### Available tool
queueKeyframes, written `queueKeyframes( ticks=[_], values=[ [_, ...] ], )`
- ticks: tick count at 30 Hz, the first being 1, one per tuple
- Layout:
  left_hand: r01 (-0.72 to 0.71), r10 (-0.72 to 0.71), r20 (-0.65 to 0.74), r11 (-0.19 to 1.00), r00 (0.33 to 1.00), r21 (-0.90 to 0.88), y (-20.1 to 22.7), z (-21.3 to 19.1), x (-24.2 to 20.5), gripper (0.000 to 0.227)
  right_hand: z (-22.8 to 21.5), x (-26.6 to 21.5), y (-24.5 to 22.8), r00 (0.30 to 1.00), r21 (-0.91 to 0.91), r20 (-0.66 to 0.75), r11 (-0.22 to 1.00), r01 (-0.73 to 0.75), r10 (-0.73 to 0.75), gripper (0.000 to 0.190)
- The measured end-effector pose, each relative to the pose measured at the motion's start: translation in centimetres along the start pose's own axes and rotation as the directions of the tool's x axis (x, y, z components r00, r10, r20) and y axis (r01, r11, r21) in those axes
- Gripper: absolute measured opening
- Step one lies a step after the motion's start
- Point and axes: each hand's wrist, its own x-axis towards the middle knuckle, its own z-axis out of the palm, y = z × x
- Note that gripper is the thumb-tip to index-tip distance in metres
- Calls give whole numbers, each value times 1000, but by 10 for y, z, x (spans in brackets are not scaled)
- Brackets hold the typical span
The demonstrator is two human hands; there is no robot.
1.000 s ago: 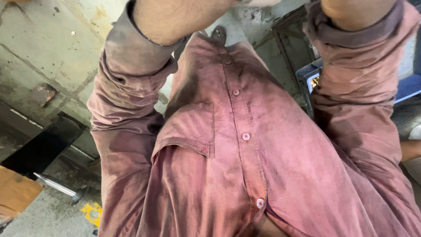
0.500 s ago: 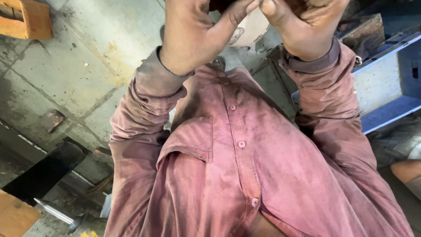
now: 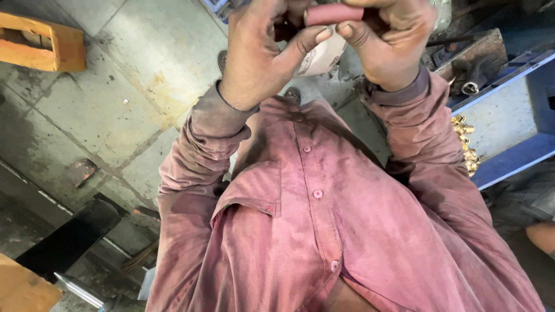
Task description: The person holds a small cylindrical metal part and rubs it with a white abrasive pad. They rotate the part and continue rubbing its surface while standing in a workshop with bins of similar parts nearby.
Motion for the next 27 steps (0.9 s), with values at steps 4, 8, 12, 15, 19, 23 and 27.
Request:
queueKeyframes(
  ticks=[4, 8, 12, 15, 19, 23, 27],
  values=[
    [31, -31, 11, 999, 999, -38, -3, 1, -3, 25, 3, -5, 11, 999, -16, 3, 999, 49, -49, 27],
    [34, -30, 32, 992, 999, -124, -10, 2, -6, 26, 2, -8, 15, 992, -63, 21, 990, 128, -127, 28],
    [61, -52, 60, 985, 997, -162, -9, -2, -10, 26, 2, -8, 10, 997, 83, 78, 997, 10, -16, 32],
    [53, -45, 68, 990, 997, -131, -4, -3, -11, 26, 5, -10, 8, 997, 67, 69, 997, -33, 28, 29],
    [75, -65, 66, 984, 996, -160, -1, -1, -15, 27, 11, -16, 6, 998, -79, 25, 995, 61, -60, 26],
    [189, -161, 119, 940, 980, -283, -7, 4, -32, 32, 9, -23, 8, 988, -200, 51, 968, 151, -144, 25],
    [352, -311, 167, 854, 936, -382, -19, 11, -61, 31, 20, -38, 27, 970, -171, 79, 955, 242, -232, 26]
  ],
)
